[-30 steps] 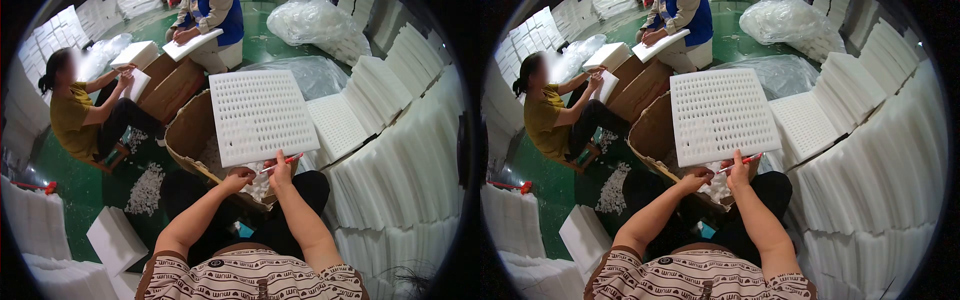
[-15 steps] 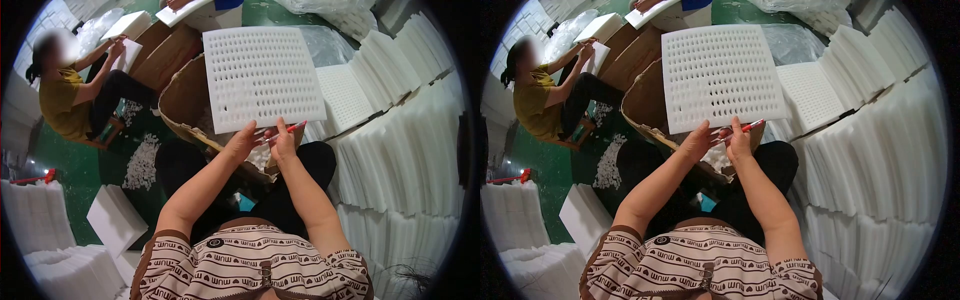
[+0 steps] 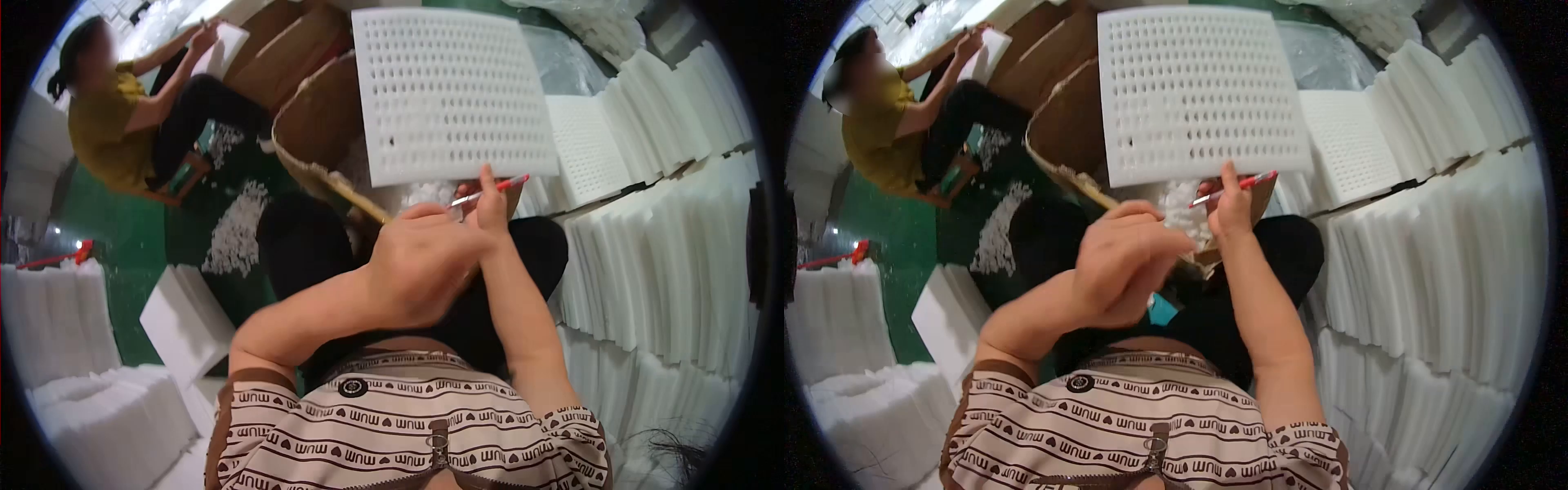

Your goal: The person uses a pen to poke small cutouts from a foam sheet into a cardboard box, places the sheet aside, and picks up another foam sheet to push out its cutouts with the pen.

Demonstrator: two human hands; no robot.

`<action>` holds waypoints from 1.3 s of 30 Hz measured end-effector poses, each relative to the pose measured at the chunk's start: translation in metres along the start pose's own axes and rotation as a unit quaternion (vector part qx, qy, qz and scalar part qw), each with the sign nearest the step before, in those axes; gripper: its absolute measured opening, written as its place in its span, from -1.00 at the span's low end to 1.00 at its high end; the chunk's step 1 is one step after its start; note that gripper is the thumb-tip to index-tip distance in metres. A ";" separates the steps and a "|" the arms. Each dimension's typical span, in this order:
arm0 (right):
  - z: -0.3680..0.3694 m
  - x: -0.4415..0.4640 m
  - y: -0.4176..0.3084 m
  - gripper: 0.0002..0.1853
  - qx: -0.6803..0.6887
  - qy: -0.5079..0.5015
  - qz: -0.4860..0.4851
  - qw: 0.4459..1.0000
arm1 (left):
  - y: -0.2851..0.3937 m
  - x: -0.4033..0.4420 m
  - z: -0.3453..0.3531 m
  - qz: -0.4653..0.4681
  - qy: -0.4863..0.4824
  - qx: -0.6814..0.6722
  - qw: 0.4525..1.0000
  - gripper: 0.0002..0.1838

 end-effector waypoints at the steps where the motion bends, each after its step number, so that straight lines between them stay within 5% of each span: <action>1: 0.010 -0.003 -0.010 -0.72 -0.033 -0.022 -0.025 0.999 | 0.023 0.011 -0.002 0.050 0.014 -0.003 0.999 -0.90; 2: 0.010 -0.001 -0.011 -0.74 -0.072 -0.026 -0.042 0.996 | 0.037 0.013 0.009 0.129 0.102 0.014 0.986 -0.78; 3: 0.010 0.002 -0.010 -0.74 -0.048 -0.022 -0.020 0.998 | 0.042 0.009 0.005 0.099 0.105 0.009 0.990 -0.78; 6: -0.006 -0.009 0.005 -0.76 -0.032 -0.007 0.034 0.999 | 0.058 0.010 0.014 0.017 0.038 -0.065 0.997 -0.77; 15: -0.011 0.012 0.009 -0.77 -0.005 -0.042 0.048 0.998 | 0.076 0.023 0.020 -0.009 -0.136 -0.231 0.963 -0.66; 29: -0.012 0.013 0.012 -0.76 0.031 -0.097 0.111 0.989 | 0.095 0.047 0.020 -0.065 -0.365 -0.407 0.835 -0.41; 39: 0.001 0.005 0.002 -0.77 -0.003 -0.074 0.046 0.996 | 0.080 0.022 0.038 -0.106 -0.282 -0.391 0.870 -0.55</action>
Point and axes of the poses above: each hand's wrist, its own x-axis towards the middle knuckle, its own z-axis out of the palm, y = z × x, the point moved 3 cm from there along x, towards the middle knuckle, and after that the axes turned 11 degrees about -z, right-handed, at the moved point
